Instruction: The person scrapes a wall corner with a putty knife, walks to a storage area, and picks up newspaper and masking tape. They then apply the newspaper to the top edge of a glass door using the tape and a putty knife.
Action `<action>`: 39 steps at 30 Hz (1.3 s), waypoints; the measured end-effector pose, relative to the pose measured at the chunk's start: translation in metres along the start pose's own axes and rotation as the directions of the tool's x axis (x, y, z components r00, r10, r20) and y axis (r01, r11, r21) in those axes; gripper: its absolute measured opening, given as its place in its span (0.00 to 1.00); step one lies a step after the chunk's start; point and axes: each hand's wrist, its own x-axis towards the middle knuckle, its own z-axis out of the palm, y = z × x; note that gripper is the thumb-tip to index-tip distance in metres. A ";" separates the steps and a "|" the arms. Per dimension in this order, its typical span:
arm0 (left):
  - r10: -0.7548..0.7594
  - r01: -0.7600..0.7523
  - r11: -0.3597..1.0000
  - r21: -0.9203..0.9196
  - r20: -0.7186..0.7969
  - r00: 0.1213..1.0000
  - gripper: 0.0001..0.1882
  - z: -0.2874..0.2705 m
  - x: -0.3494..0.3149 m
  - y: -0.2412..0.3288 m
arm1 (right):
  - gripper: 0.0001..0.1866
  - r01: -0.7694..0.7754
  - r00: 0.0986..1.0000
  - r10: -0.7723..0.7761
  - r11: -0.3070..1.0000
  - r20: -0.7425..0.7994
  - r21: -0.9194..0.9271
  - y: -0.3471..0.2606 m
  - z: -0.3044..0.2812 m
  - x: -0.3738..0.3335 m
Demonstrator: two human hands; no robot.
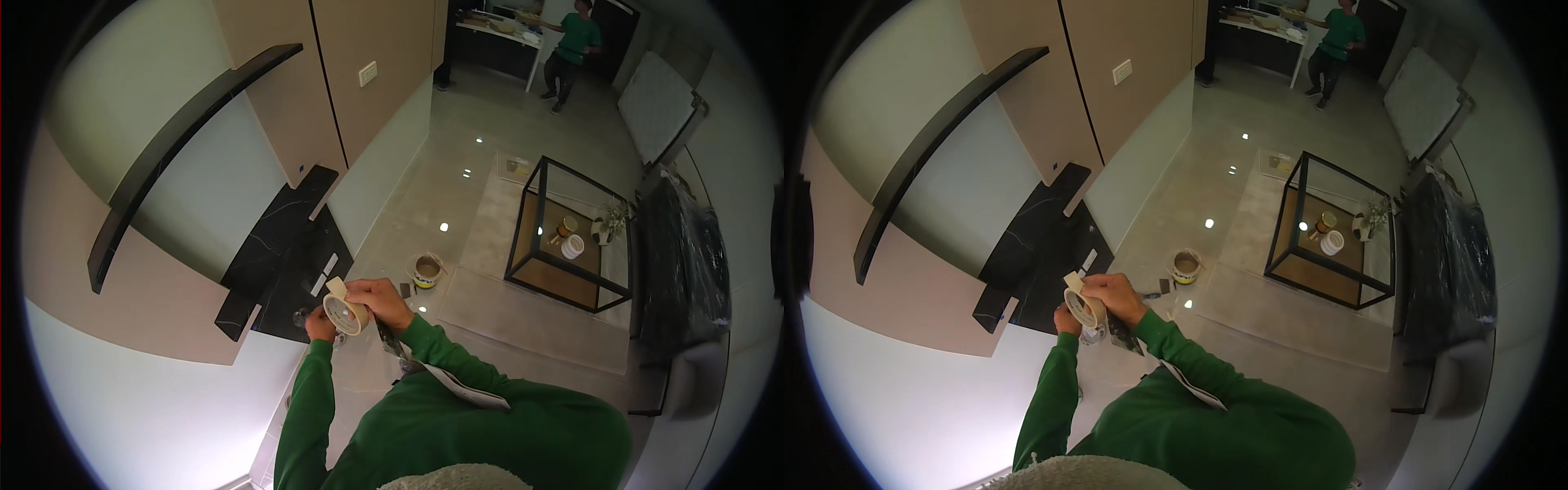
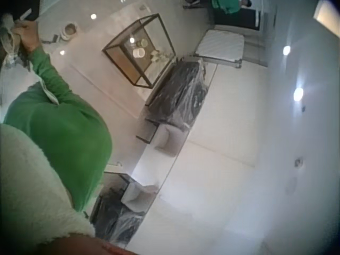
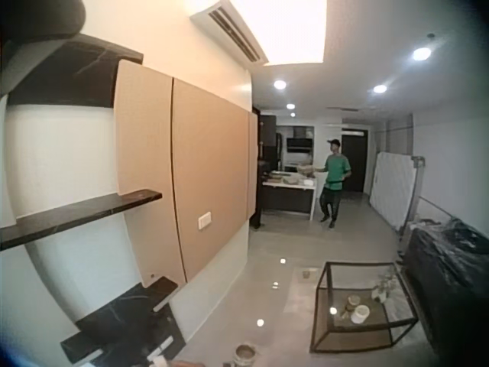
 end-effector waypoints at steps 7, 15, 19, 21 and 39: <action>-0.035 0.059 0.980 -0.189 0.130 0.991 0.11 0.007 -0.032 -0.065 | 0.16 -0.033 0.999 0.033 0.999 -0.002 0.032 -0.004 -0.003 -0.004; -0.142 -0.207 0.887 0.413 0.669 0.729 0.14 -0.021 -0.233 -0.211 | 0.17 -0.031 0.999 0.030 0.997 0.017 0.072 -0.008 -0.011 -0.001; -0.483 0.469 0.850 0.241 0.711 0.511 0.14 -0.054 -0.277 -0.215 | 0.16 -0.020 0.998 0.016 0.997 0.068 0.070 -0.005 -0.008 0.005; -0.486 0.673 0.735 0.084 0.758 0.436 0.14 -0.068 -0.284 -0.215 | 0.16 -0.054 0.995 0.047 0.996 0.093 0.073 0.004 0.000 0.009; -0.192 0.123 0.806 -0.578 -0.059 0.980 0.25 -0.148 -0.103 0.080 | 0.14 0.014 0.968 0.021 0.990 0.250 -0.140 0.019 0.026 -0.003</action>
